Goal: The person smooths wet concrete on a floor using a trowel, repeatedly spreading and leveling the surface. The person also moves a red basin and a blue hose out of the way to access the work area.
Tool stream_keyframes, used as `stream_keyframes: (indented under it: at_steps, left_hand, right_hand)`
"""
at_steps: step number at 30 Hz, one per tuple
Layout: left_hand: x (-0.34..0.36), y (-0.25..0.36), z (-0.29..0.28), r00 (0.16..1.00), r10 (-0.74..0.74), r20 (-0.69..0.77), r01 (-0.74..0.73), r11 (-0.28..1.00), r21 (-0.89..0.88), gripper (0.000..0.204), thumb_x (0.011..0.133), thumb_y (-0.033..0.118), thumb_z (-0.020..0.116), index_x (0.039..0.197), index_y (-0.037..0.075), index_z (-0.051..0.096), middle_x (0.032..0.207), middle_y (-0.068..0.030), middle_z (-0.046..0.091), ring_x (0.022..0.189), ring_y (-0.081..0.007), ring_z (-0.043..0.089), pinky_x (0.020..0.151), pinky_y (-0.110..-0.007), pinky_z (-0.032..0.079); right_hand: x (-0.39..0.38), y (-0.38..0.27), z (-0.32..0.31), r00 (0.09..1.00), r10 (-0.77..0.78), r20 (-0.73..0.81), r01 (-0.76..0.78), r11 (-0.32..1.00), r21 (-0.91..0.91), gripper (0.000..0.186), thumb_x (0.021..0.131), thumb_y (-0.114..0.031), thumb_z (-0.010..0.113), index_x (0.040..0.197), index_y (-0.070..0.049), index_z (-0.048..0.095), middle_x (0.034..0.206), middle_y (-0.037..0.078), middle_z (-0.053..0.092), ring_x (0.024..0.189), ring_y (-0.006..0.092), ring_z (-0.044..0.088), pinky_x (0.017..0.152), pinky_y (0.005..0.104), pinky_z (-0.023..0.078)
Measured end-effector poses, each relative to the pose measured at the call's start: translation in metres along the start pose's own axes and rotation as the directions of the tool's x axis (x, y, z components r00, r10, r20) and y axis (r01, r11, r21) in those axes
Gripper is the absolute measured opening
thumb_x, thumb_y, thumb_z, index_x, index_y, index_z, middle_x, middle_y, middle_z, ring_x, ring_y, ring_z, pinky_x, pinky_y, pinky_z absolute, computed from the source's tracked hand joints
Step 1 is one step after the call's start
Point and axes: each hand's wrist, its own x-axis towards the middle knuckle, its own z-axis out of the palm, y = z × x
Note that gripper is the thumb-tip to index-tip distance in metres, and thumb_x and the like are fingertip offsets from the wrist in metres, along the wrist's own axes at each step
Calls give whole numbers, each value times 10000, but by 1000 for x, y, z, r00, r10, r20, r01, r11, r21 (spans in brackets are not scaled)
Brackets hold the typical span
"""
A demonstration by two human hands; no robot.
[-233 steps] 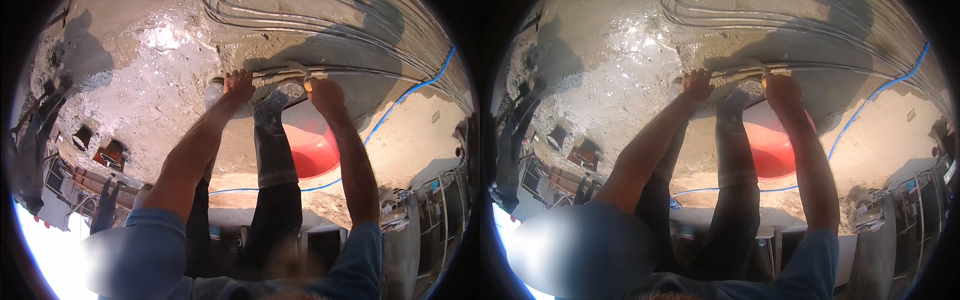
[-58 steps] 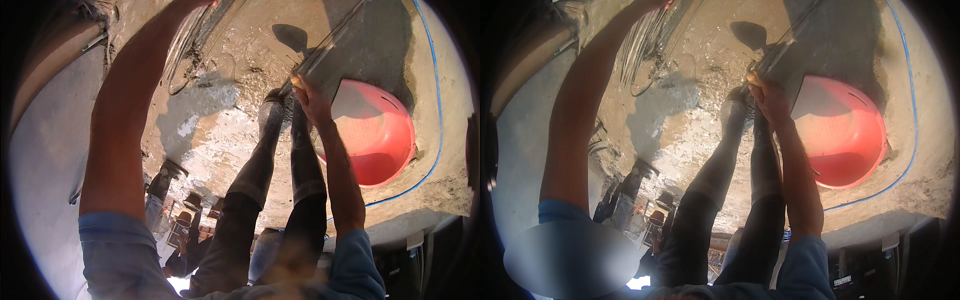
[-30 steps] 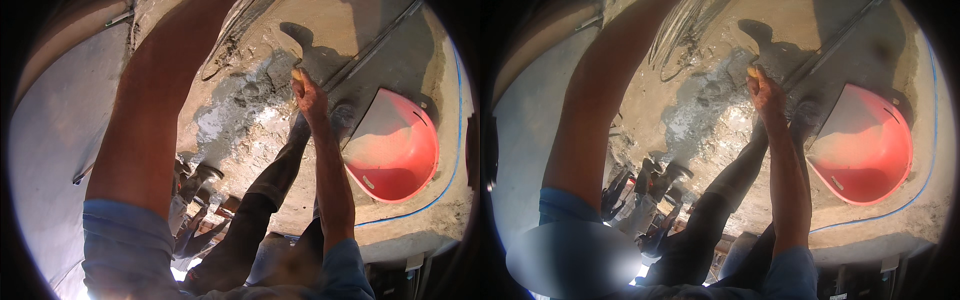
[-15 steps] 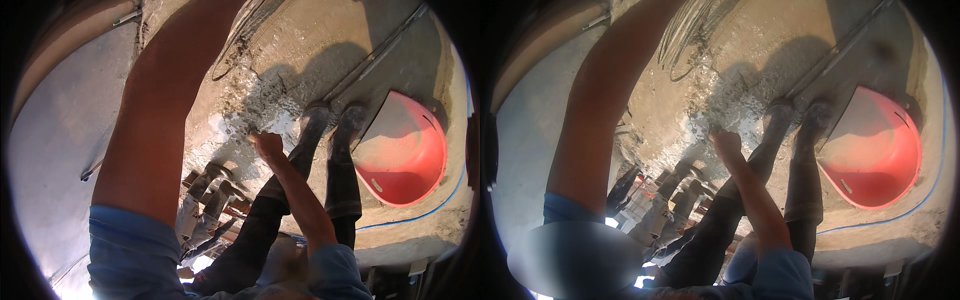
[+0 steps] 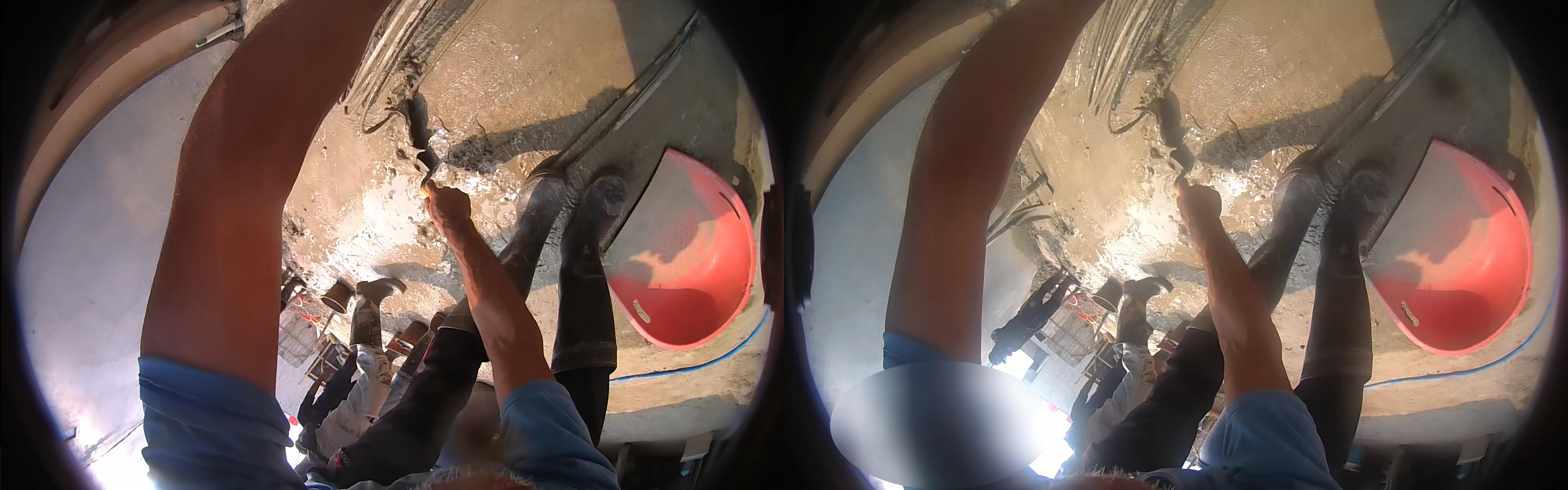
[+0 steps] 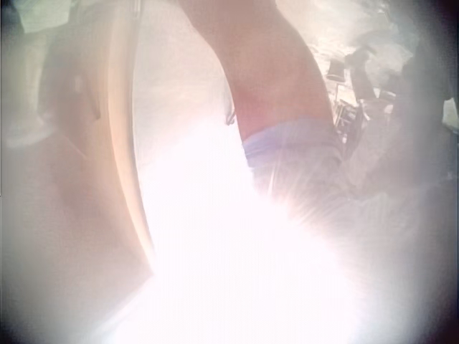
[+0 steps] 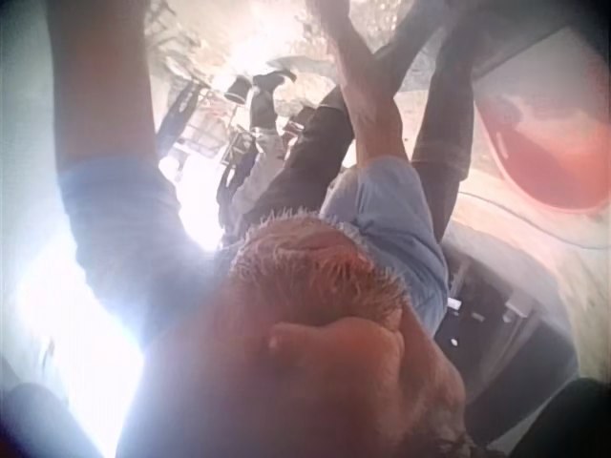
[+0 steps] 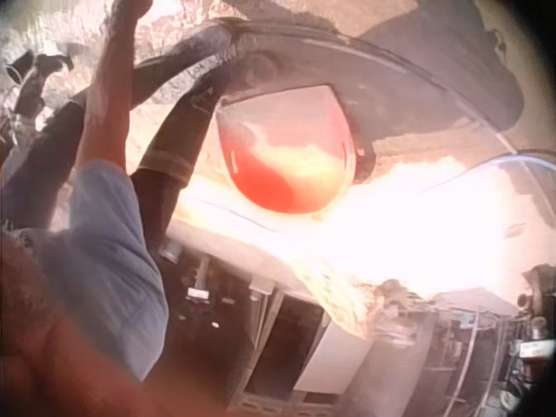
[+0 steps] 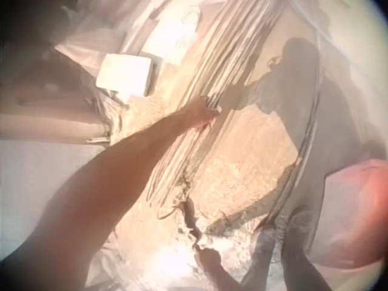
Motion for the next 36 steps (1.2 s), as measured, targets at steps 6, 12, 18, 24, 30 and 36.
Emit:
stream_keyframes:
  at_steps: [6,12,18,24,30,36]
  left_hand:
    - [1,-11,13,999,-36,-1,36,998,47,356,883,317,735,1011,-12,687,770,-158,706,695,-252,700,626,-419,555]
    - [21,-22,26,998,19,-54,-11,988,152,443,872,345,752,1101,-29,688,909,-214,733,839,-321,727,736,-466,563]
    - [17,-18,37,995,33,-97,-19,990,140,499,876,353,748,1173,-42,677,911,-220,734,842,-331,728,749,-482,562]
    - [7,-26,30,996,4,-89,1,998,59,501,875,330,728,1197,-48,661,860,-223,730,784,-318,731,721,-473,567]
    - [12,-25,53,994,-4,-111,7,1000,28,467,863,316,733,1165,-33,662,838,-207,735,769,-314,737,729,-476,582]
    - [35,-15,62,997,-69,-40,74,988,135,528,873,336,725,1251,-21,634,859,-180,746,752,-305,728,706,-431,585]
  right_hand:
    - [-71,27,-47,938,-208,-276,218,976,8,260,881,-284,707,1107,-174,642,825,107,683,718,333,694,646,485,532]
    - [-79,157,-175,708,45,-705,125,974,188,452,993,-433,623,1272,-78,622,862,200,720,760,413,699,687,474,562]
    - [-68,99,-62,970,-114,-216,99,992,-80,243,916,-304,679,1066,-113,667,815,107,714,769,342,707,649,476,542]
    - [-110,39,-61,888,-245,-390,169,961,-219,80,914,-128,599,980,-167,622,828,81,646,684,279,659,562,421,491]
    - [-135,156,-207,800,68,-597,-84,996,1,332,963,-434,632,1120,-141,626,902,172,715,824,395,709,713,486,572]
    - [-117,221,-249,767,104,-633,-154,988,-23,454,990,-540,581,1062,-95,630,834,199,714,790,424,707,679,516,558]
